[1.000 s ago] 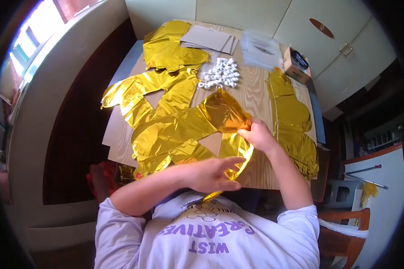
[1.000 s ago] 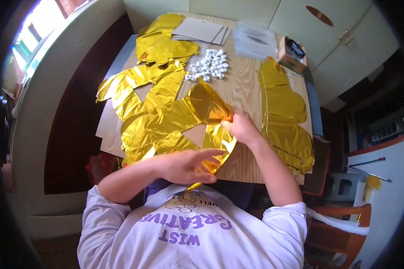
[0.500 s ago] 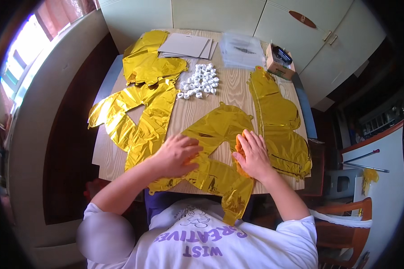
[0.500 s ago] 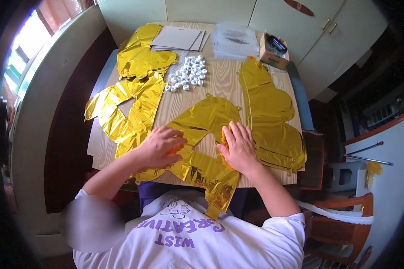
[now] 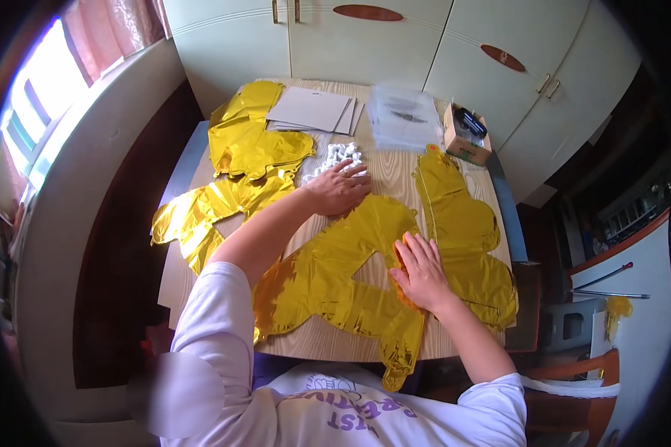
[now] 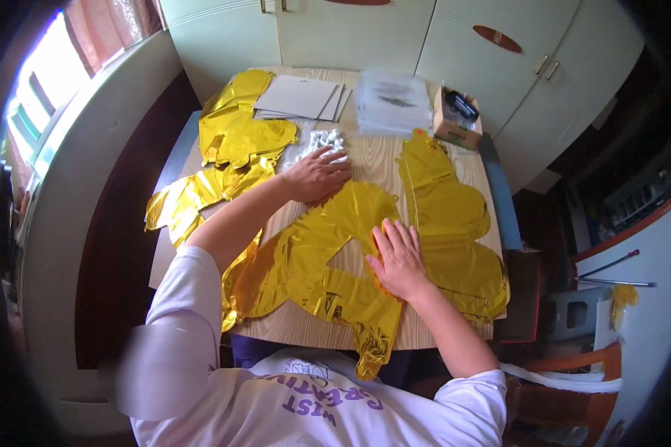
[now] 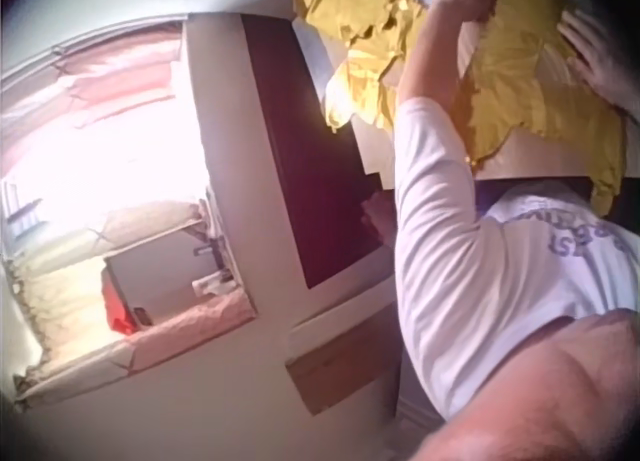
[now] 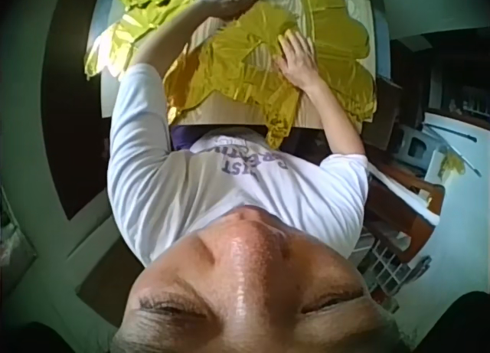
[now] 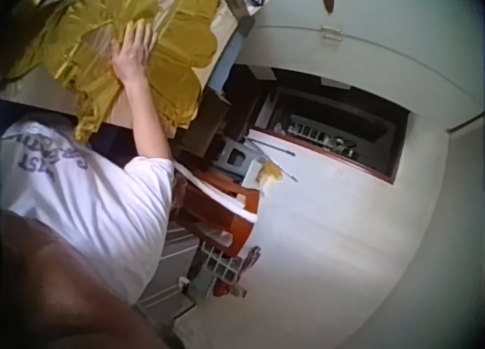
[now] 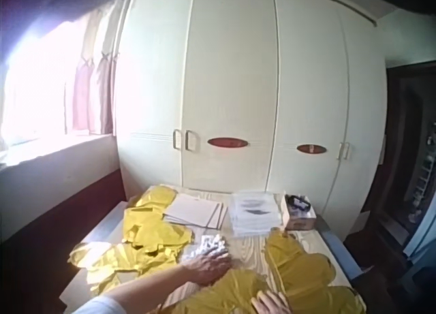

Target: Fold gold foil decorations and package them at a workstation.

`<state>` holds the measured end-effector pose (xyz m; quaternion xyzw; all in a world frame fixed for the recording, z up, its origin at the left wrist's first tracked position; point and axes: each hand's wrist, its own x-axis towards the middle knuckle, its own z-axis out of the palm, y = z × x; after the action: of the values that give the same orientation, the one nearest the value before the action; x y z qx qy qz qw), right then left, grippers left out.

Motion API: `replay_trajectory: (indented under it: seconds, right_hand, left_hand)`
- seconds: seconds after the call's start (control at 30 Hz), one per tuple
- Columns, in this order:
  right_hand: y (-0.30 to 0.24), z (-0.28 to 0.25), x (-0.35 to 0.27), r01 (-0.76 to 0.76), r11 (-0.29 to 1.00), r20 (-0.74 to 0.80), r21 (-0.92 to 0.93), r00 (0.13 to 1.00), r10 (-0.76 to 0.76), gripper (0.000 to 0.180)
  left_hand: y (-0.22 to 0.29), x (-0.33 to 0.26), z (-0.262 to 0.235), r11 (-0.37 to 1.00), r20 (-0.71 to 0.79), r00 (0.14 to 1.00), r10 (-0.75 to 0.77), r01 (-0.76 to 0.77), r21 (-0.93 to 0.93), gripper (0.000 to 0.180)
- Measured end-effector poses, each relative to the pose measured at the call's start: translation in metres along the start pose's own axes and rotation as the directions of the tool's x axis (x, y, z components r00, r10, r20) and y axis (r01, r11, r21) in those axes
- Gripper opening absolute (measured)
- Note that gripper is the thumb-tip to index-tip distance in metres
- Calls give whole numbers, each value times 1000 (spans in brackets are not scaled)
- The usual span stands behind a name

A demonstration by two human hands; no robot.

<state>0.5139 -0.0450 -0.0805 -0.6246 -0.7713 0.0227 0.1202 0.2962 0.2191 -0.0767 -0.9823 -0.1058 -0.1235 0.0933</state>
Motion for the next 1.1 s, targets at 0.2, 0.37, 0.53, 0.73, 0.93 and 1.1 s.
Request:
replay_trajectory:
  seconds: [0.2,0.37,0.53,0.73,0.93,1.1]
  right_hand:
    - [7,-8,9,6,1000,31,14,999,-6,62]
    - [11,-2,11,74,994,-43,85,997,-71,60]
    - [50,-26,25,-96,935,-235,343,954,184,37]
    - [145,-32,63,-533,770,-173,350,771,613,32]
    - [163,-16,72,-583,760,-84,287,775,626,31]
    - [138,-19,73,-554,802,-215,223,775,595,29]
  left_hand:
    - [-13,13,4,993,30,995,-94,91,77,45]
    - [18,4,-20,934,-153,930,-335,349,77,67]
    - [110,-37,-54,973,90,987,-132,147,-177,65]
    - [134,-55,-53,858,84,971,-225,238,-456,57]
    - [114,6,-60,865,-31,980,-198,160,-475,48]
    - [108,89,-20,854,-24,974,-227,187,-485,45]
